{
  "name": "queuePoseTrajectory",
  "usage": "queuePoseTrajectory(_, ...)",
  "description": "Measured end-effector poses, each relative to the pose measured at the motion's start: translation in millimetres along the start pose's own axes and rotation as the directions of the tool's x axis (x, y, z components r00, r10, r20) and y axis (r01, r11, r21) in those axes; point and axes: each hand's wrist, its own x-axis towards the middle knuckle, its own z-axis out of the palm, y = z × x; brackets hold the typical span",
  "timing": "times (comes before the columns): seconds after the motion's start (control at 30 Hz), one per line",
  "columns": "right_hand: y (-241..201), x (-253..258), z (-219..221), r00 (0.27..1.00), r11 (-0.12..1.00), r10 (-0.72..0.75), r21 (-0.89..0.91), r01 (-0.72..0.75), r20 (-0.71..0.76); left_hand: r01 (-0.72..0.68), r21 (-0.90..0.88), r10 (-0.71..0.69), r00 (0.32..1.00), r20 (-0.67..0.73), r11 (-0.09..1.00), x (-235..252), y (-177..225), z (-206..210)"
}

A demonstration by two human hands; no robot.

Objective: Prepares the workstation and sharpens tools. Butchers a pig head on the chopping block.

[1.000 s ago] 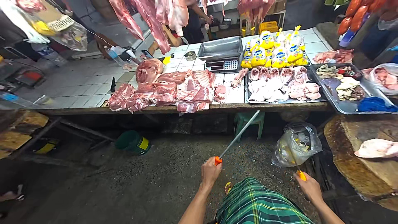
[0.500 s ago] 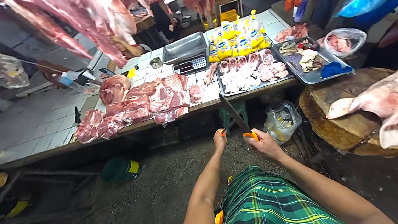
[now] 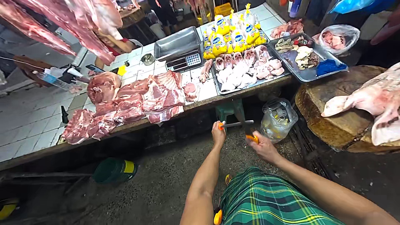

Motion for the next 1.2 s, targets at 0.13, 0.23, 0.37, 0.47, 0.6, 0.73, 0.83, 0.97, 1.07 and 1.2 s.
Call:
queuePoseTrajectory(0.13,18,-12,-7,0.981,0.979,0.173,-0.128,-0.161,0.084,-0.032,0.009,0.032,0.999,0.020,0.999,5,9,-9)
queuePoseTrajectory(0.23,-16,-10,-16,0.993,0.997,-0.082,0.010,0.083,-0.089,-0.084,0.044,0.085,0.996,-0.028,0.995,6,2,-3)
queuePoseTrajectory(0.37,37,-26,-2,0.989,0.980,0.147,-0.139,-0.144,0.008,-0.057,0.071,0.057,0.998,-0.009,0.996,7,8,-8)
queuePoseTrajectory(0.47,22,-25,-18,0.981,0.971,0.191,-0.156,-0.182,0.041,-0.047,0.078,0.049,0.998,-0.030,0.996,13,10,-10)
queuePoseTrajectory(0.6,12,-10,-23,0.991,0.988,-0.068,-0.143,0.051,-0.118,-0.030,0.096,0.035,0.998,-0.048,0.995,10,7,-8)
queuePoseTrajectory(0.73,122,-64,-14,0.861,0.784,0.495,-0.486,-0.386,0.115,0.128,0.407,-0.198,0.971,0.135,0.905,-17,9,-48)
queuePoseTrajectory(0.83,175,-118,-35,0.730,0.580,0.659,-0.495,-0.648,-0.183,0.128,0.546,-0.336,0.893,0.299,0.828,-62,14,-81)
queuePoseTrajectory(0.97,218,-107,-60,0.571,0.459,0.745,-0.356,-0.814,-0.344,0.292,0.624,-0.619,0.674,0.403,0.725,-115,30,-103)
queuePoseTrajectory(1.07,184,-42,-42,0.733,0.595,0.558,-0.428,-0.680,-0.390,0.290,0.606,-0.637,0.590,0.496,0.740,-145,36,-111)
queuePoseTrajectory(1.2,97,13,-10,0.986,0.740,-0.039,-0.668,-0.082,-0.165,0.268,0.479,-0.533,0.603,0.593,0.836,-180,51,-121)
